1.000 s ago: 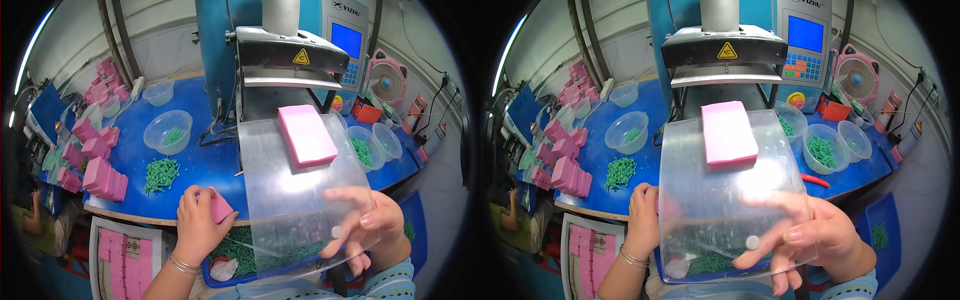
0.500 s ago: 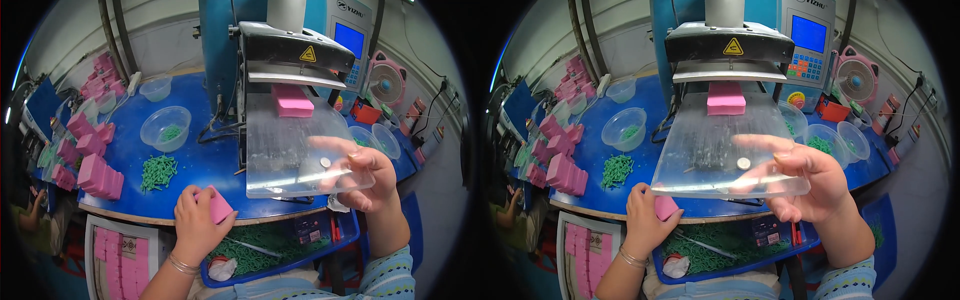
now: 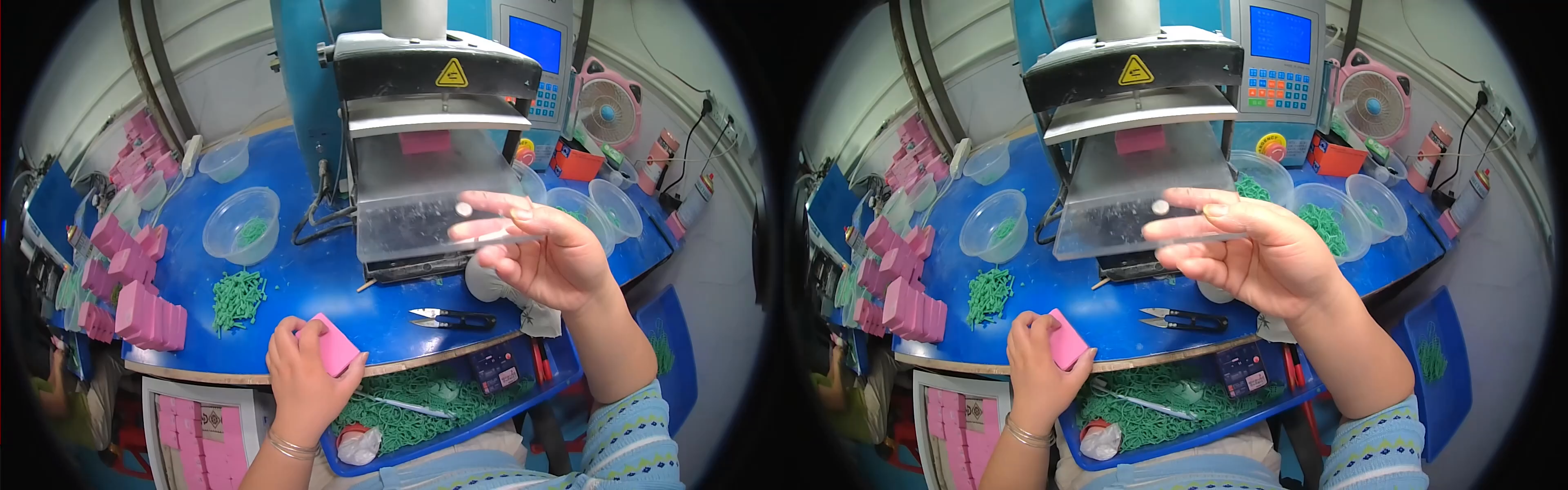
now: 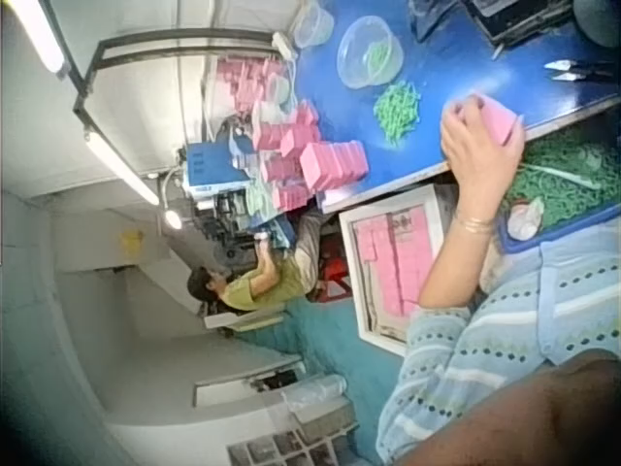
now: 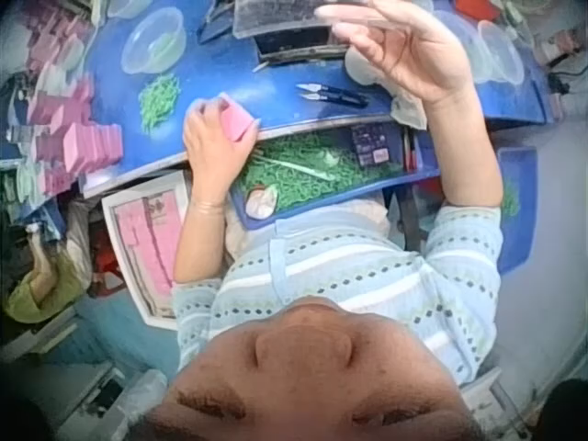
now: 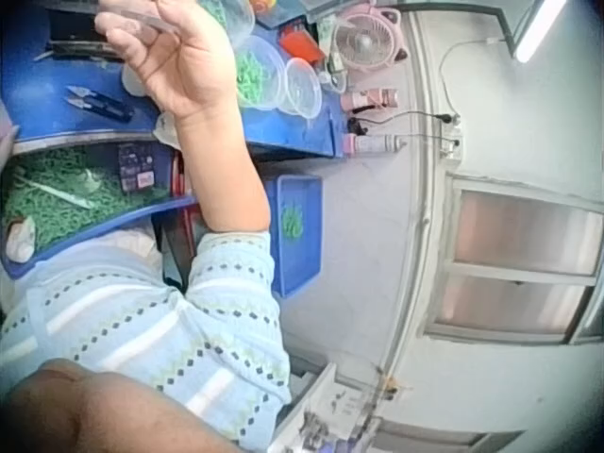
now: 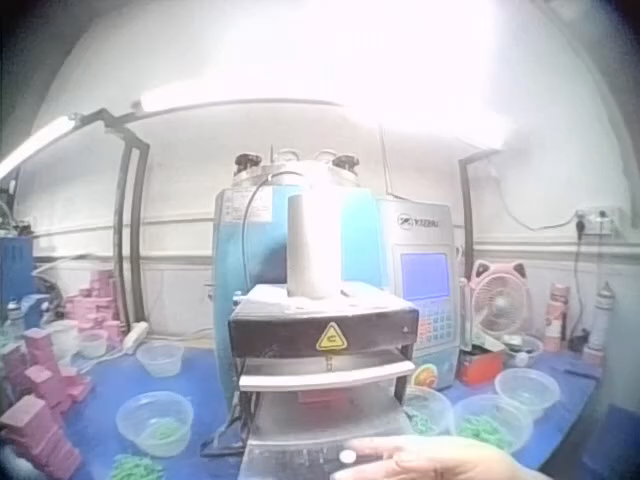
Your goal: Assembling small green wax pieces into holes within larger pink wax blocks.
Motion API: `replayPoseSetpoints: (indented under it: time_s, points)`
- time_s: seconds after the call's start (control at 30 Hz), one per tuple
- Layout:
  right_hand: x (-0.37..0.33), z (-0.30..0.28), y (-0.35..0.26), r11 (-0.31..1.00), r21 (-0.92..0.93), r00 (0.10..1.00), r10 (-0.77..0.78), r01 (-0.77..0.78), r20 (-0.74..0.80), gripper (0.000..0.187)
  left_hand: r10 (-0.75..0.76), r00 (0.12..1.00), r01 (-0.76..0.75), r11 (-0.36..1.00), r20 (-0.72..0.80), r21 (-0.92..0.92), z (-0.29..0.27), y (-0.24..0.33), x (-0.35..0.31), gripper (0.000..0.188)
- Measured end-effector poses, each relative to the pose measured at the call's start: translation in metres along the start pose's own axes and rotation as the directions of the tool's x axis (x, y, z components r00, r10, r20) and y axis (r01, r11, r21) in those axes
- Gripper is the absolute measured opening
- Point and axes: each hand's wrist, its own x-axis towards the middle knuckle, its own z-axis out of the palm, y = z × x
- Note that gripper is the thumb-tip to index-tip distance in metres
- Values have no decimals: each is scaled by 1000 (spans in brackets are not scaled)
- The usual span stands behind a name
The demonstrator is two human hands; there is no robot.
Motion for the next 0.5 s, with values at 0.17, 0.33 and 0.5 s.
replayPoseSetpoints:
  time_s: [0.17,0.33,0.5]
  points:
    - [0,0,4,960,-268,996,-87,78,-20,33,12,1000,-12,1000,3,18,3,0,-1,57]
    - [-17,-1,10,968,-245,998,-60,56,-7,34,28,999,-27,999,-15,44,6,-1,-1,57]
    - [-32,-3,14,993,-102,995,-45,54,85,35,46,999,-44,997,-29,60,7,-2,-2,57]
